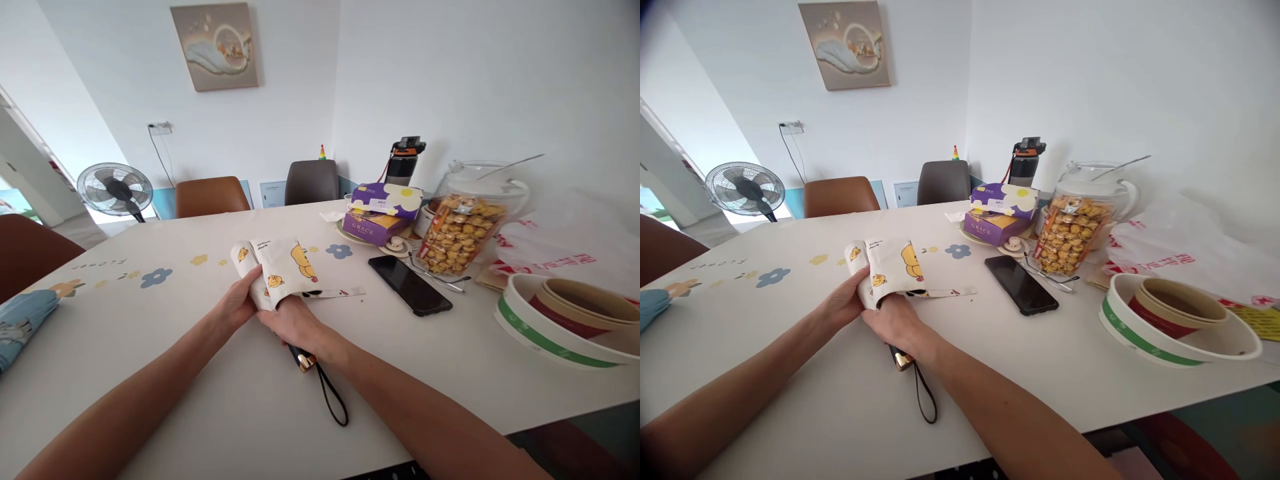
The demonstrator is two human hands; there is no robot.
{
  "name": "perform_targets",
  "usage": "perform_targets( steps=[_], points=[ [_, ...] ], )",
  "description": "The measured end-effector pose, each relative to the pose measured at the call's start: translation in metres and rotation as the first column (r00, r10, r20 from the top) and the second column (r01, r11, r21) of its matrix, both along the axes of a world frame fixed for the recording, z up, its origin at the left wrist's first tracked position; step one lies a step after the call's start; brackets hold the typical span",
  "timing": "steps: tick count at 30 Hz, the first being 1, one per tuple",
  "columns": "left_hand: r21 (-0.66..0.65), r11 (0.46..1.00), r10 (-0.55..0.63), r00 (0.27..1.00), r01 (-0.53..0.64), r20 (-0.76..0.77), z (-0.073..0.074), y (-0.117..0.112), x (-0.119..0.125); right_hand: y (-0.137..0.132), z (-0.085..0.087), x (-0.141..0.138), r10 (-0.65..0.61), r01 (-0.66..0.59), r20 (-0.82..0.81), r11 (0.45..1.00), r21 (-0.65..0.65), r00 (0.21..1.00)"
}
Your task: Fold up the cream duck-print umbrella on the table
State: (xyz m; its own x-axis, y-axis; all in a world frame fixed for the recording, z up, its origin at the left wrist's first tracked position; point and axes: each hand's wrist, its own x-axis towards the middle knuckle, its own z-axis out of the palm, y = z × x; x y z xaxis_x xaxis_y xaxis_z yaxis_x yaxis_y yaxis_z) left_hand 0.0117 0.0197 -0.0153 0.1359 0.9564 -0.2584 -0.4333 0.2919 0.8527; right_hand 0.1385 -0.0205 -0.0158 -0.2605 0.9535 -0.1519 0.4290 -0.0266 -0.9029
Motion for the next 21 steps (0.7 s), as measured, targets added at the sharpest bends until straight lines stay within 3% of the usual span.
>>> perform_targets(
  steps=[5,11,14,17,21],
  points=[
    [-0.027,0.996,0.085,0.993,-0.083,0.08,-0.002,0.005,-0.006,-0.002,-0.004,-0.002,-0.02,-0.026,-0.272,0.986,-0.165,0.962],
    [-0.019,1.0,0.001,0.997,0.0,0.079,0.015,-0.001,-0.005,-0.008,-0.006,-0.008,-0.002,-0.207,-0.701,0.955,-0.213,0.714],
    [-0.069,0.996,-0.049,0.999,0.049,0.001,0.016,0.0,-0.006,-0.011,-0.005,-0.009,0.002,-0.311,-0.769,0.915,-0.256,0.639],
    [-0.194,0.98,-0.072,0.992,0.051,-0.101,0.011,0.004,-0.009,-0.009,-0.006,-0.008,-0.038,-0.313,-0.781,0.904,-0.293,0.624],
    [-0.197,0.976,-0.102,0.993,0.09,-0.052,0.005,0.007,-0.009,-0.004,-0.007,-0.005,-0.092,-0.345,-0.795,0.867,-0.36,0.6]
  ],
)
